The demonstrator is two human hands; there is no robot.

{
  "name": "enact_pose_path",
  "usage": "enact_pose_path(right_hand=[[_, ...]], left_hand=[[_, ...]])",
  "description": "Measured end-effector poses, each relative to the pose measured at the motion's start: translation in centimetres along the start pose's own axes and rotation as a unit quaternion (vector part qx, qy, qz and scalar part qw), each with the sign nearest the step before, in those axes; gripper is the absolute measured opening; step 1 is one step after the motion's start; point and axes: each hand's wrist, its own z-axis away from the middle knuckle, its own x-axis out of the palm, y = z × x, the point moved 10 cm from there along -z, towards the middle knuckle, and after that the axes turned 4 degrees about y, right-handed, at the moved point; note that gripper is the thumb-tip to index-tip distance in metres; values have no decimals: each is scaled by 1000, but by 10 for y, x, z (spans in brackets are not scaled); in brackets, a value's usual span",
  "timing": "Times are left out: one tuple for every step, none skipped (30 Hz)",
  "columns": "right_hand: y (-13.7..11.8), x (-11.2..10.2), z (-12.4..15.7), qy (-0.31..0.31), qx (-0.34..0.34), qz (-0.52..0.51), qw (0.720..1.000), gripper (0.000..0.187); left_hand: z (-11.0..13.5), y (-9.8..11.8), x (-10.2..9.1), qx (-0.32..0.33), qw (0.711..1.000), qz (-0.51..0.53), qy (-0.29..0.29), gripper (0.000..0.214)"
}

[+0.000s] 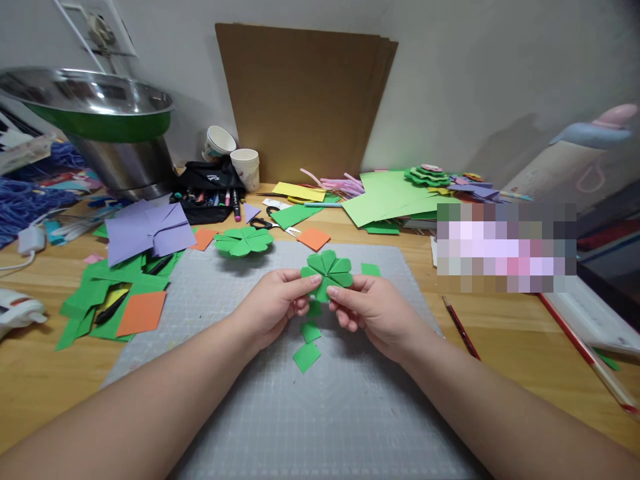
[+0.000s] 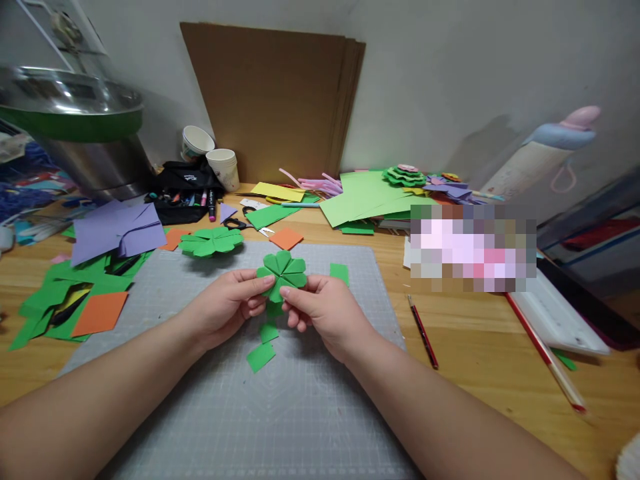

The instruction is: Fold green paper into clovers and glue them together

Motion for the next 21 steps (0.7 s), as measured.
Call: enact_pose_path(right_hand=[[0, 0, 0, 0, 0, 1, 1000, 29], [1, 0, 0, 0, -1, 2, 1000, 29], [1, 0, 0, 0, -2, 3, 1000, 29], [1, 0, 0, 1, -4, 5, 1000, 29], [1, 1, 1, -1, -6, 6, 1000, 29], [0, 2, 2, -5, -7, 10, 1000, 29], [-1, 4, 3, -12, -7, 22, 1000, 30], [-2, 5, 4, -20, -9, 41, 999, 31], [-4, 6, 5, -23, -15, 65, 997, 32], [-8, 5, 6, -22, -26, 89, 995, 34], [-13, 3, 6, -10, -43, 104, 994, 35], [-18, -2, 6, 7, -61, 107, 992, 36], [-24, -7, 6, 25, -77, 98, 992, 36], [-27, -11, 6, 40, -88, 82, 992, 35], [-29, -15, 5, 47, -91, 64, 993, 34], [-29, -17, 3, 47, -90, 47, 994, 33], [-28, -17, 1, 40, -86, 35, 995, 33], [-27, -17, -1, 32, -80, 27, 996, 33], [-25, -17, -2, 26, -73, 21, 997, 34], [-24, -18, -4, 24, -67, 16, 997, 34], [-23, -18, -5, 24, -62, 12, 998, 34]], left_hand=[[0, 0, 0, 2, 1000, -6, 0, 21], [0, 0, 0, 4, 1000, -15, 1, 22], [0, 1, 0, 9, 1000, -27, 3, 22], [0, 1, -1, 16, 999, -43, 6, 22], [0, 3, -1, 24, 998, -61, 11, 22], [0, 4, -2, 32, 996, -80, 16, 22], [0, 5, -2, 39, 994, -98, 22, 22], [0, 6, -3, 43, 992, -114, 27, 22], [0, 7, -3, 45, 990, -126, 33, 22], [1, 8, -3, 45, 989, -135, 39, 22], [1, 8, -4, 44, 988, -140, 45, 23], [1, 9, -4, 41, 988, -143, 48, 24], [1, 8, -5, 38, 987, -146, 50, 24], [2, 8, -5, 35, 987, -149, 49, 24], [2, 7, -5, 32, 987, -150, 47, 24], [1, 7, -5, 31, 987, -150, 46, 25], [1, 6, -6, 31, 987, -148, 46, 25], [1, 6, -7, 32, 988, -144, 47, 25], [0, 6, -8, 34, 988, -139, 50, 26], [-1, 6, -10, 35, 989, -134, 53, 25], [-1, 7, -11, 36, 989, -130, 55, 25]])
